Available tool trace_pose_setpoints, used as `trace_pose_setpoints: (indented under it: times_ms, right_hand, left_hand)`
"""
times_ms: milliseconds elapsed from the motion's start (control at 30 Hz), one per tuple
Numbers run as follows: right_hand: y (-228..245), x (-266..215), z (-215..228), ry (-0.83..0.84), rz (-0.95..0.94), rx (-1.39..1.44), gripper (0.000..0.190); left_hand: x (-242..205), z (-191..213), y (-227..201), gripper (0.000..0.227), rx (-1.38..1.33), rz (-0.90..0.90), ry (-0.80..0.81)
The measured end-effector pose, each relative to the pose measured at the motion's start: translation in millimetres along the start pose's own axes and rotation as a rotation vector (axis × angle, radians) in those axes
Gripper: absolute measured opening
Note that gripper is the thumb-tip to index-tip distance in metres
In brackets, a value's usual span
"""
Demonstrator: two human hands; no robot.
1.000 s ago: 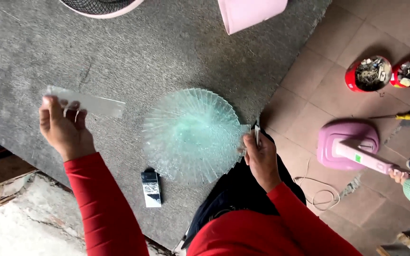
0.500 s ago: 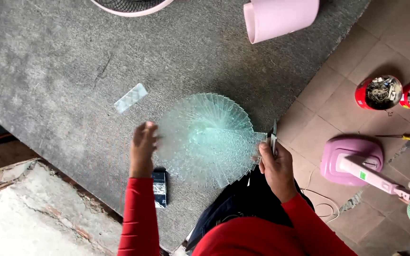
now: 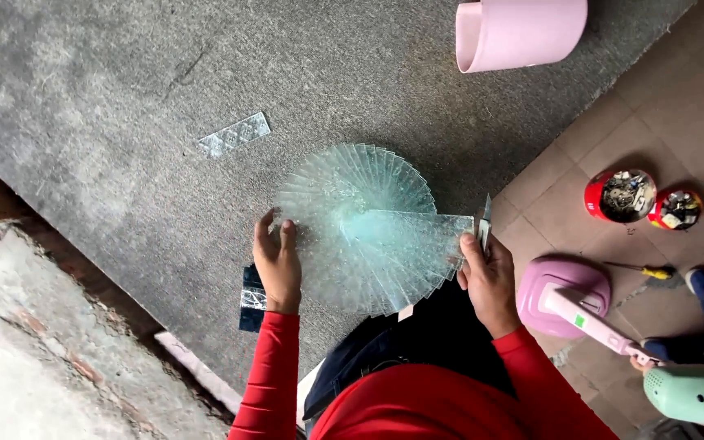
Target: Arranging thin glass plates into a spiral sculpture on a base and using a utility knife for adjustments
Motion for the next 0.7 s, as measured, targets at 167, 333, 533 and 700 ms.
trace_pose_setpoints:
  times_ms: [167,333,533,700]
  right_hand:
    - [-5.8,-6.1,10.6,-0.020,-0.036,0.027,0.031]
    - [-14.5,-11.1,17.1,0.014,-0.053,0.053,0.030]
    - [3.2,-10.0,0.7,0.123,-0.014,0.052,0.034]
    - [-2.0,-4.6,-3.8,0.195,0.031,0.012,0.025]
  left_hand:
    - [-33.9,2.0,10.2,0.052,-0.089,-0.013,-0.068]
    - [-57.3,6.2,35.7,0.056,-0.126,-0.002,-0.070]
    - [-62.9,15.3,87.5,0.057,-0.159,-0.025,-0.125]
    - [-81.2,15.5,89.3,0.054,-0.114,-0.030,-0.212]
Point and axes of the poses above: each hand's wrist, its own x-axis towards the middle knuckle, its own z-axis out of the back of the hand, y = z × x, the point moved 3 cm from there along x, towards the middle knuckle, and after that the axes turned 4 degrees about -z, right-handed, at the moved point
